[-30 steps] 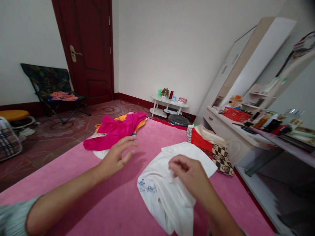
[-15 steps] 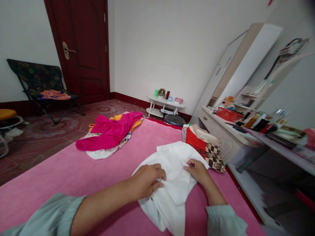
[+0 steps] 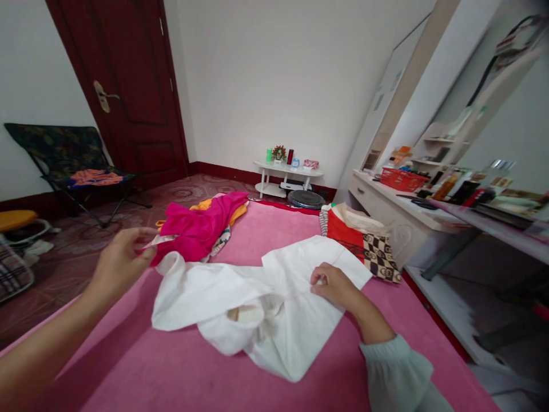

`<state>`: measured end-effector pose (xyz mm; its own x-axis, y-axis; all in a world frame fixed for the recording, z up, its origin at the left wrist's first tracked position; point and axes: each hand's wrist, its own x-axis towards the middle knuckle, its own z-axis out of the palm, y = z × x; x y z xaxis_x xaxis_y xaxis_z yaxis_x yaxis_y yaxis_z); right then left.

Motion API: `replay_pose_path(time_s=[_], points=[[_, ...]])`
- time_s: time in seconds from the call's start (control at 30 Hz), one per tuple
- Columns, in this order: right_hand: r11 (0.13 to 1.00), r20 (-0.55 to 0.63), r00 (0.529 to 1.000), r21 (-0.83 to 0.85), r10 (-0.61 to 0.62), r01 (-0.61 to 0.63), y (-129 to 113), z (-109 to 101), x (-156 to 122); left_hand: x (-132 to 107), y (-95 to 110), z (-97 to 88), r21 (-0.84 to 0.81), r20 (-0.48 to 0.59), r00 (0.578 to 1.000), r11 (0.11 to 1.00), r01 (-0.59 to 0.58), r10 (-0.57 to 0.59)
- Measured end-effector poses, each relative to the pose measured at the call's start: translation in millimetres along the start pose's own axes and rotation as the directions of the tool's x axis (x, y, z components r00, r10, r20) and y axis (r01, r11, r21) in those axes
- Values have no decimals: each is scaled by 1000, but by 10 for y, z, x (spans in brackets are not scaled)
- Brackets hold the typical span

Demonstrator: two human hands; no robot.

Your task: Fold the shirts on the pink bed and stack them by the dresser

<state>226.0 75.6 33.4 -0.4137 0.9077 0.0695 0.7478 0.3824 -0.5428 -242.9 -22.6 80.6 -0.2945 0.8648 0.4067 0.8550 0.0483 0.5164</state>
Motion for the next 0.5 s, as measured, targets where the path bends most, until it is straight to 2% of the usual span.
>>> replay_pose_path(time_s=[0.07,0.1,0.17,0.2,0.27,0.3,0.33,0.43,0.5], points=[[998,-12,1000,-61,0,-1,-33,-18,4,-60,190,25,-74,-154,988,996,-42,30],[998,-20,1000,-67,-1,0,-41,-37,-1,-102,333,58,-106,-169,982,989,-106,87],[999,-10,1000,-41,3,-4,-50,-73,-19,-209,642,159,-165,-1,957,944,-287,291],[1000,21,1000,-8,1,-1,-54,-82,-32,-274,783,223,-200,127,915,913,-355,384],[998,115,993,62,-29,22,-72,-71,-58,-414,1001,357,-246,369,785,866,-435,498],[995,155,986,87,-54,41,-89,-52,-69,-478,1073,417,-246,457,724,856,-455,517],[993,182,980,100,-77,60,-110,-29,-77,-528,1123,467,-234,521,682,854,-465,514],[993,198,975,81,-102,88,-182,26,-79,-544,1158,522,-274,605,622,864,-423,497],[996,138,987,50,-77,71,-208,28,-67,-425,1108,481,-395,590,628,860,-323,507]])
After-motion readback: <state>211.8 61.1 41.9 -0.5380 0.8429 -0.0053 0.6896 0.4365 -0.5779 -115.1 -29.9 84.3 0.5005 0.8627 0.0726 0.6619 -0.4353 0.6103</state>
